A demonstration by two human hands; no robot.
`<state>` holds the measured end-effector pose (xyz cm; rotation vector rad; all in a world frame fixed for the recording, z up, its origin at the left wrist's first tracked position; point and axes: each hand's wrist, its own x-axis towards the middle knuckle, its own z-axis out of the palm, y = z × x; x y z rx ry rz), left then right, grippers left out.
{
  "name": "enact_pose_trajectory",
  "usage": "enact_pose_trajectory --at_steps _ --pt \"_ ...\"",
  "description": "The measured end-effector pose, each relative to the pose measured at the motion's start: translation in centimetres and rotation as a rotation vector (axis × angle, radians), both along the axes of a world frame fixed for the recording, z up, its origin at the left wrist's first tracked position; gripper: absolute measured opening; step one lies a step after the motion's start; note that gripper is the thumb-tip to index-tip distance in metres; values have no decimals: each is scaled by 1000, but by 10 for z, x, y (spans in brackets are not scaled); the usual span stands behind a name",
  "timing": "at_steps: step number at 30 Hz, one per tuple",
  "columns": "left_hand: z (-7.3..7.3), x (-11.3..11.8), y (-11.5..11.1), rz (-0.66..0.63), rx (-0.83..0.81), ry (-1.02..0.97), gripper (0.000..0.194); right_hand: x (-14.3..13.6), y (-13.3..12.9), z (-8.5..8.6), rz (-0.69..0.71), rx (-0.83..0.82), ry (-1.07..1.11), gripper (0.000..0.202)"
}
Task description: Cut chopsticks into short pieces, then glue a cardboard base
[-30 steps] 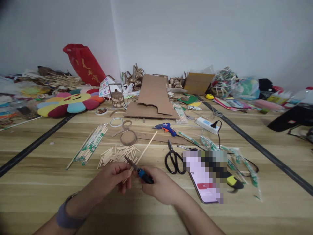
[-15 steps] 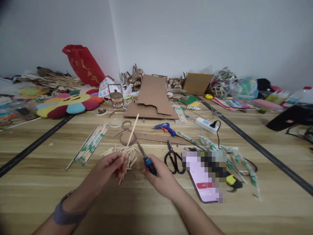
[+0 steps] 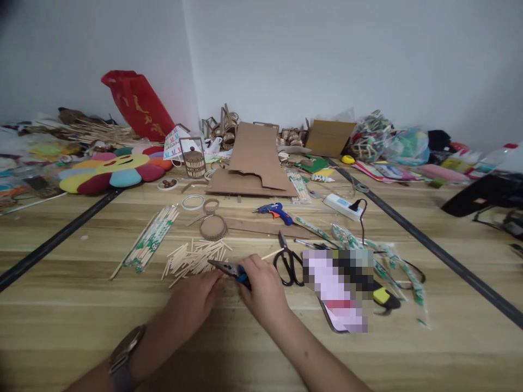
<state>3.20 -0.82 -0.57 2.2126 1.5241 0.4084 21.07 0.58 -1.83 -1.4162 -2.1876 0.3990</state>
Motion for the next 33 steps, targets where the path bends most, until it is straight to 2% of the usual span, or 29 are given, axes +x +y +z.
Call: enact_pose_trajectory --at_steps 4,10,14,16,18,20,21,24,27,33 --pt "4 2 -4 -2 0 141 38 -2 -2 0 -28 -39 14 5" --pt "1 6 -8 1 -18 240 39 -7 -3 2 -67 -95 3 5" --pt "-2 9 -10 107 -11 206 36 -9 -3 1 -76 -65 -8 9" --pt "-1 5 -6 108 -10 122 33 -5 0 1 -46 -50 55 10" --pt "-1 -3 1 24 -49 -48 30 3 4 3 28 -64 173 5" --pt "-1 -11 10 -55 -213 -299 33 11 8 8 129 -100 284 9" --pt "-2 -14 14 -56 -327 -459 35 14 9 11 173 -119 321 13" --pt "-5 -17 20 51 -566 -806 43 16 7 17 215 -160 360 15" --pt "-7 -12 18 63 -621 -850 46 11 1 16 238 -232 376 9" --pt "-11 -6 13 -17 -589 -707 35 6 -3 9 256 -307 310 51"
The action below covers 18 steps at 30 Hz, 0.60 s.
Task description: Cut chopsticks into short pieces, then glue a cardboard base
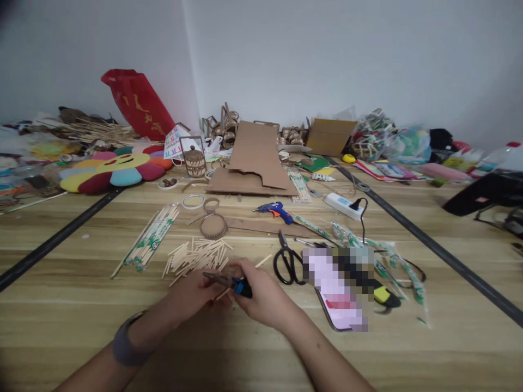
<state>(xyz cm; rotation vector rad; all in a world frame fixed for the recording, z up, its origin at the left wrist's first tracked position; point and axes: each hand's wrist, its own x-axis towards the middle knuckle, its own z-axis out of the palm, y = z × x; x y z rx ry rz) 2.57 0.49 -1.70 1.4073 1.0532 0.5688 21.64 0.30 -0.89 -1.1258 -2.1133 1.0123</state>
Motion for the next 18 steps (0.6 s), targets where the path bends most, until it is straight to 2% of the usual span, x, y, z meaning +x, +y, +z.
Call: enact_pose_trajectory --at_steps 4,10,15,18 --pt "-2 1 -2 2 -97 -62 26 0 0 -1 55 -15 60 59" --pt "-2 0 -5 -64 -209 -137 18 -1 -3 0 75 2 49 57" --pt "0 -1 -2 35 -197 -207 35 -3 -2 -3 -91 243 101 49" --pt "2 0 -1 151 -252 -342 34 -8 -3 -10 -223 347 102 46"
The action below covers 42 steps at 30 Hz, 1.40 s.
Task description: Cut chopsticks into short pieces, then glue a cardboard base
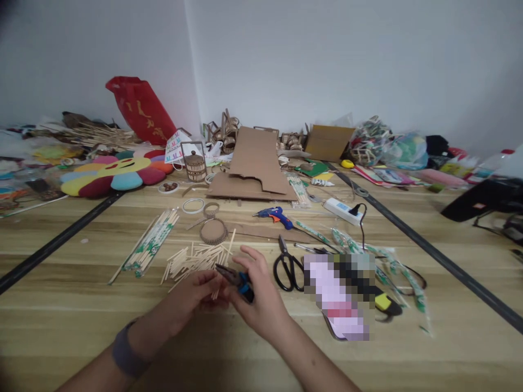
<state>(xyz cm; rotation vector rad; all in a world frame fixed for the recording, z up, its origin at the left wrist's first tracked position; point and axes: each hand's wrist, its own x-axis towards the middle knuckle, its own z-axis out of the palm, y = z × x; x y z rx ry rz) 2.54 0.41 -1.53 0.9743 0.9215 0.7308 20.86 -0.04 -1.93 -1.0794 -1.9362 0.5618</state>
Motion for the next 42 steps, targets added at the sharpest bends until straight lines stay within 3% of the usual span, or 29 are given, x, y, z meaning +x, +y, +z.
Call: enact_pose_trajectory --at_steps 4,7,14,17,20,24,28,30,35,42 --pt "-2 4 0 133 -59 -76 16 -12 -7 -12 -70 35 -76 63" --pt "-6 8 0 161 -27 -68 13 -19 -9 -17 -86 92 -123 72" --pt "-8 15 -7 212 21 -35 15 -20 -6 -21 -110 92 -147 70" --pt "-6 15 -9 246 42 32 15 -19 -4 -19 -82 19 -118 72" --pt "-1 11 -6 210 70 74 26 -13 -2 -5 -40 -76 -59 68" --pt "6 0 0 122 125 122 44 8 1 25 5 -351 -31 27" --pt "13 -9 3 107 197 239 47 31 4 40 191 -754 76 45" --pt "15 -11 3 75 213 260 46 37 4 39 290 -851 88 51" --pt "18 -13 2 -9 267 273 40 38 4 36 353 -856 -62 48" --pt "22 -12 0 11 292 289 37 35 4 41 333 -835 -108 44"
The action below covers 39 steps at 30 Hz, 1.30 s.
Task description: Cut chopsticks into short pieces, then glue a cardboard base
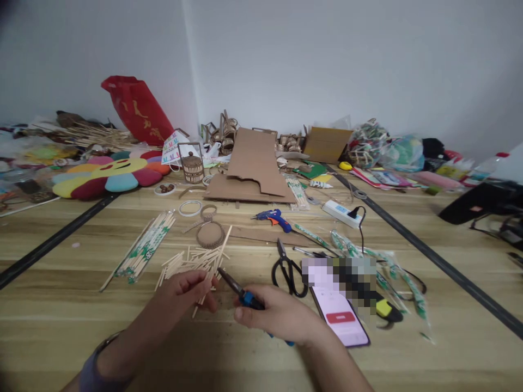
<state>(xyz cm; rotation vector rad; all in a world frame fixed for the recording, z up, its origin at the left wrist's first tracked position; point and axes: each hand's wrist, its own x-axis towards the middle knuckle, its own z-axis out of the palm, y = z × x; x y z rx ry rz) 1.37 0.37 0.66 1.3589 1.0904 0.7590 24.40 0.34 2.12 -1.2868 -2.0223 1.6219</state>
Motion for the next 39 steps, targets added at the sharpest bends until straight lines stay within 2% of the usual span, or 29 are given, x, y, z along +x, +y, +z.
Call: enact_pose_trajectory --at_steps 6,18,30,39 --pt "0 8 -5 -107 -15 25 32 -6 -1 -2 34 -6 56 44" --pt "-10 11 -7 -170 -12 60 32 -13 -1 2 71 11 103 40" --pt "-11 12 -10 -160 -12 79 37 -15 -3 2 111 12 169 38" --pt "-8 13 -9 -176 4 86 35 -19 -4 0 58 63 62 29"
